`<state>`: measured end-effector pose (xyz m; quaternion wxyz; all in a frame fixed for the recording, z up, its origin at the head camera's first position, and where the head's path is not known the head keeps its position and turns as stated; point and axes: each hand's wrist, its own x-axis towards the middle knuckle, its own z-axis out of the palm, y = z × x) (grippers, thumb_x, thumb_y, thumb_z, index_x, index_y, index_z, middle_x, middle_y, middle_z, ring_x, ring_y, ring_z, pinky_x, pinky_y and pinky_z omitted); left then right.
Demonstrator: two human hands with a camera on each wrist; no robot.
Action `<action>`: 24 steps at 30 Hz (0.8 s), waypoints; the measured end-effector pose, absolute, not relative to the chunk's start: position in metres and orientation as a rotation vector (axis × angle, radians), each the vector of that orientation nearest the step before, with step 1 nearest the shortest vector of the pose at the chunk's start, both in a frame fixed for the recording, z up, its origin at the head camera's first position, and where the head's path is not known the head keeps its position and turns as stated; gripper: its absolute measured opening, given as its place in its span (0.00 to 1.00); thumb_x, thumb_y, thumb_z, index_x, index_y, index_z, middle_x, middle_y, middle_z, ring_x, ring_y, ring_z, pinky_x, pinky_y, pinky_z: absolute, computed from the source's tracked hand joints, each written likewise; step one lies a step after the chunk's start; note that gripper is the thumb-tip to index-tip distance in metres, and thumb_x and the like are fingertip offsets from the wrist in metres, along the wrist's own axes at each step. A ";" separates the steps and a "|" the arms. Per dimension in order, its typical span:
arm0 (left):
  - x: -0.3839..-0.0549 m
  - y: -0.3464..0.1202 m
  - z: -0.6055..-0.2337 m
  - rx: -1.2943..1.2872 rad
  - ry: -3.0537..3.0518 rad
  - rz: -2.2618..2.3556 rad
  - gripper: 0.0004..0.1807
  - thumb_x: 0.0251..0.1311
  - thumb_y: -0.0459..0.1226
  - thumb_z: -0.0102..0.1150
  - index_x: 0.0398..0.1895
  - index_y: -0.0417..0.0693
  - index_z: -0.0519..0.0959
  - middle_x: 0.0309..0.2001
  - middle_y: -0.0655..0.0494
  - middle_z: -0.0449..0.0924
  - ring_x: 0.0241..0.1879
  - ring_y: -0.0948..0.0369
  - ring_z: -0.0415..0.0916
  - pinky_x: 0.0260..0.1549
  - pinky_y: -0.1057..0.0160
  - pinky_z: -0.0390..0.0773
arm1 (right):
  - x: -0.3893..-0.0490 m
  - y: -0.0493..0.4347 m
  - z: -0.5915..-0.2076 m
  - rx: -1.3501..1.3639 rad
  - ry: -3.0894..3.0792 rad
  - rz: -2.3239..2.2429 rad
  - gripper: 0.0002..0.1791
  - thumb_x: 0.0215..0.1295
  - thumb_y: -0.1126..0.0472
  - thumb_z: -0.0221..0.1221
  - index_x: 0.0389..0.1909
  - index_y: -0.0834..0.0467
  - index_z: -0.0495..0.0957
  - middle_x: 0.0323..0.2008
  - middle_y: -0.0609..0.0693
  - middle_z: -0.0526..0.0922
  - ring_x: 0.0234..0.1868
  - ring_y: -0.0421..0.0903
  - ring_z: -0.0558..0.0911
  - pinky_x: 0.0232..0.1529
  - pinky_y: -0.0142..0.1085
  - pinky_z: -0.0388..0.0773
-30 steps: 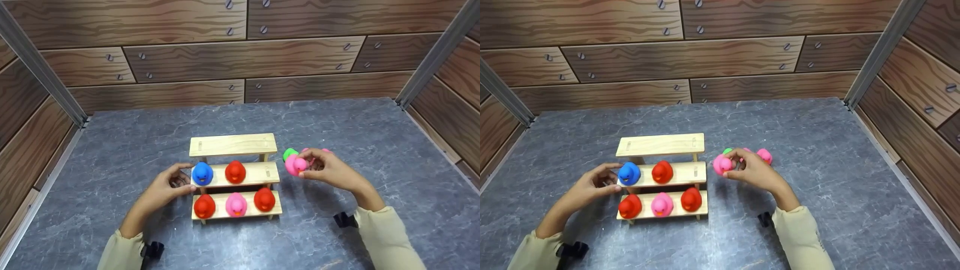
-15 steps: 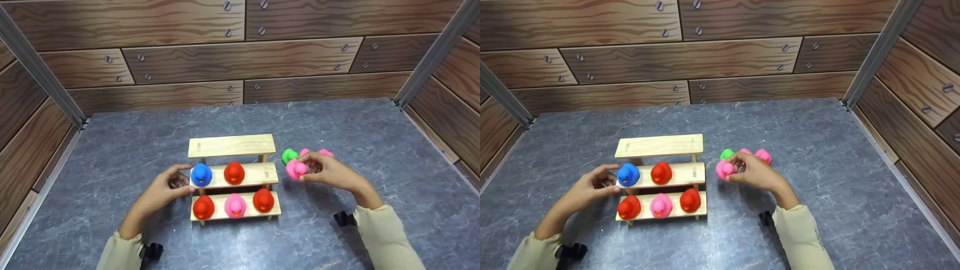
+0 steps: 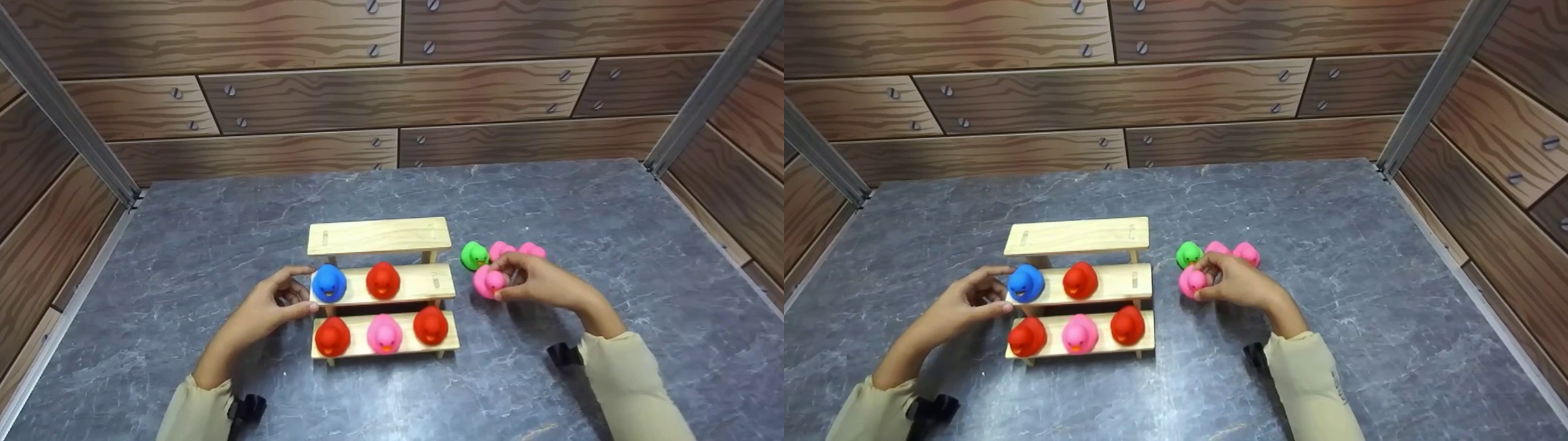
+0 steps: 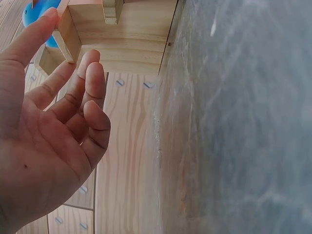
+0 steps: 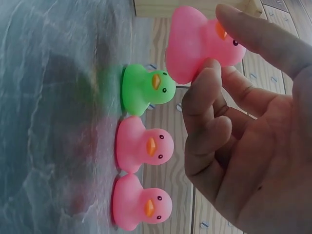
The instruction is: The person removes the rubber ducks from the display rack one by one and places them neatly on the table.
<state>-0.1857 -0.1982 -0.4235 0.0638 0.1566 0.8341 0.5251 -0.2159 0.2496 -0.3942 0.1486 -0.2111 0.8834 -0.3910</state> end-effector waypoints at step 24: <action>-0.186 -0.198 -0.423 0.471 2.523 1.585 0.32 0.52 0.36 0.70 0.61 0.38 0.71 0.34 0.46 0.79 0.30 0.63 0.72 0.31 0.69 0.73 | -0.222 0.248 -0.411 -0.612 2.542 -1.052 0.22 0.54 0.61 0.68 0.47 0.68 0.75 0.36 0.55 0.77 0.37 0.43 0.74 0.37 0.29 0.73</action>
